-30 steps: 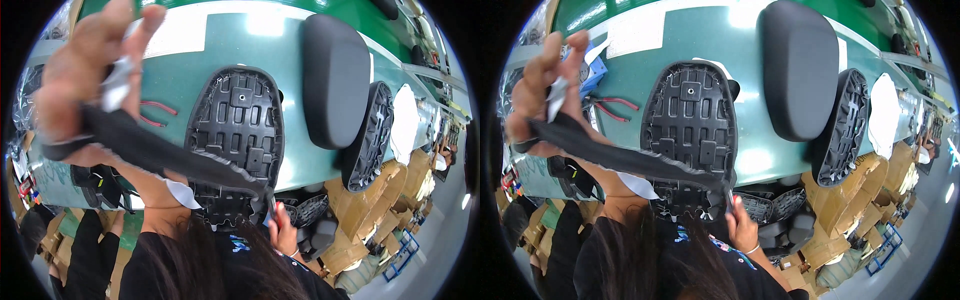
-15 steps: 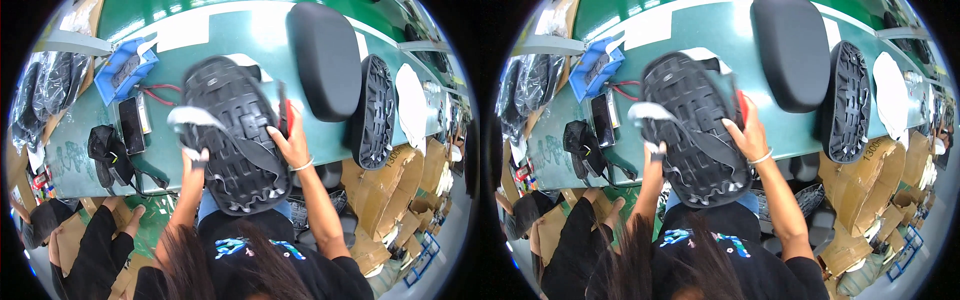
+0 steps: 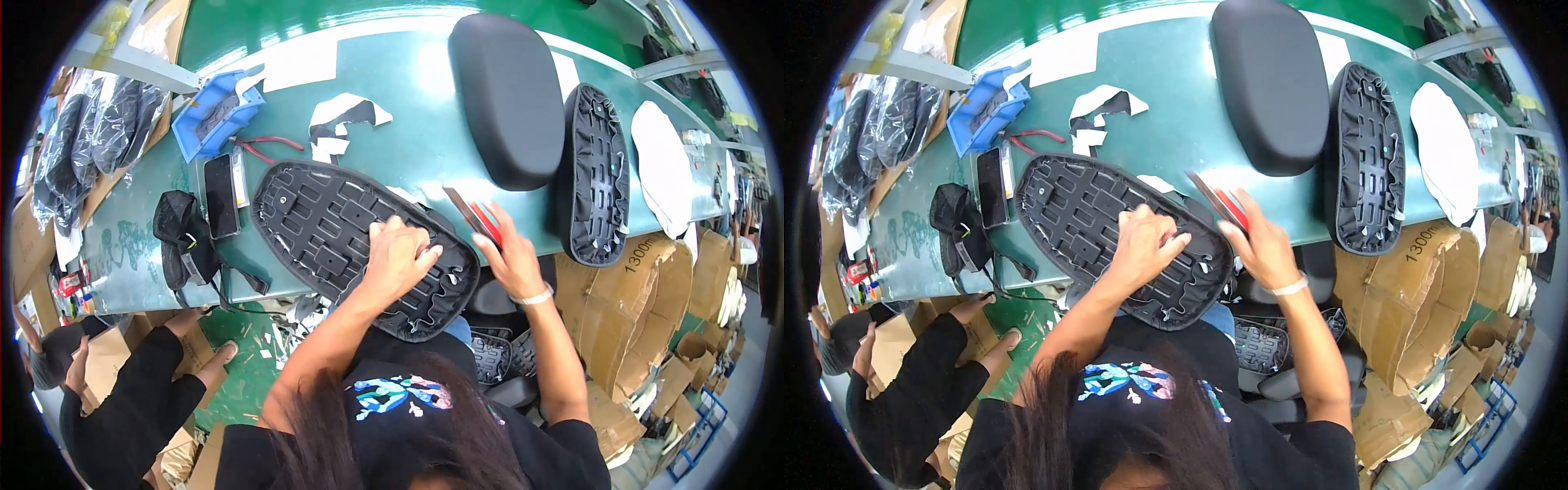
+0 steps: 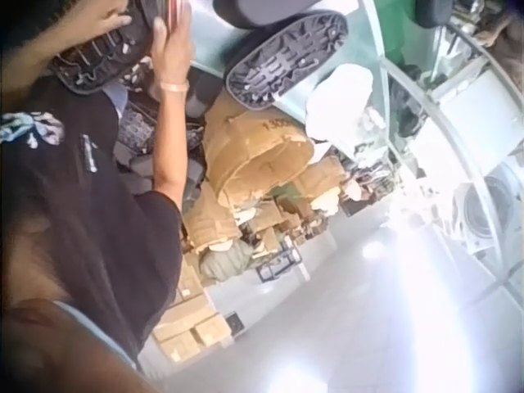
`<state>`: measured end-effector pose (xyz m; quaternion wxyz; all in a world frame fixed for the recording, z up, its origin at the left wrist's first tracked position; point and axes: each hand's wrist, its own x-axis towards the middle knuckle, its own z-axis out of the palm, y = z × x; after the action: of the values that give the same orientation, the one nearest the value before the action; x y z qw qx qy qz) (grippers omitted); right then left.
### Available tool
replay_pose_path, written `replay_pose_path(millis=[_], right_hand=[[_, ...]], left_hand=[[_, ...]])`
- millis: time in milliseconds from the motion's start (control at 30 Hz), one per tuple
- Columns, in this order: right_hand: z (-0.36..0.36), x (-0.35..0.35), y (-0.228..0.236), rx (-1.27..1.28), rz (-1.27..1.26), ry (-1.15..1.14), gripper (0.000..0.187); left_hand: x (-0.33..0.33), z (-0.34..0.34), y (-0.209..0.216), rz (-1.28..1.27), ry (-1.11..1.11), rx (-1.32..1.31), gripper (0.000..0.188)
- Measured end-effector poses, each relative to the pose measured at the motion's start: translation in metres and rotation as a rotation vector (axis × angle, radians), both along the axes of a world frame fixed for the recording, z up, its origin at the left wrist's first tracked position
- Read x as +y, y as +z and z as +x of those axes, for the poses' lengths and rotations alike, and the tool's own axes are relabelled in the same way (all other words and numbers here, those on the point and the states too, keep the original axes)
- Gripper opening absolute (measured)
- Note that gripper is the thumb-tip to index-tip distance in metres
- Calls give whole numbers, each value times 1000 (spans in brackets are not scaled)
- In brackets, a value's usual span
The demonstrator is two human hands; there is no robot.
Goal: Trimming excess material from motorcycle seat bases using a utility knife.
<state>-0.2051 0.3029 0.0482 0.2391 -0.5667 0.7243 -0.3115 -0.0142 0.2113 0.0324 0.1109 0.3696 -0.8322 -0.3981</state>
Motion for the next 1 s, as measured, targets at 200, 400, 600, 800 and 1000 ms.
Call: replay_pose_path(millis=[200, 400, 600, 800, 1000], right_hand=[[-15, 18, 40, 292, 242, 319, 53], [1, 46, 46, 360, 331, 281, 53], [47, 84, 36, 286, 363, -86, 53], [19, 26, 33, 284, 301, -42, 49], [67, 49, 16, 185, 319, -221, 55]], left_hand=[[-8, -3, -2, 145, -134, 63, 33], [-31, 14, 16, 582, -90, 450, 33], [-44, 10, 69, 707, -340, 511, 17], [-55, -38, 2, -489, -377, 136, 17], [-77, -38, -29, -360, 126, 628, 26]])
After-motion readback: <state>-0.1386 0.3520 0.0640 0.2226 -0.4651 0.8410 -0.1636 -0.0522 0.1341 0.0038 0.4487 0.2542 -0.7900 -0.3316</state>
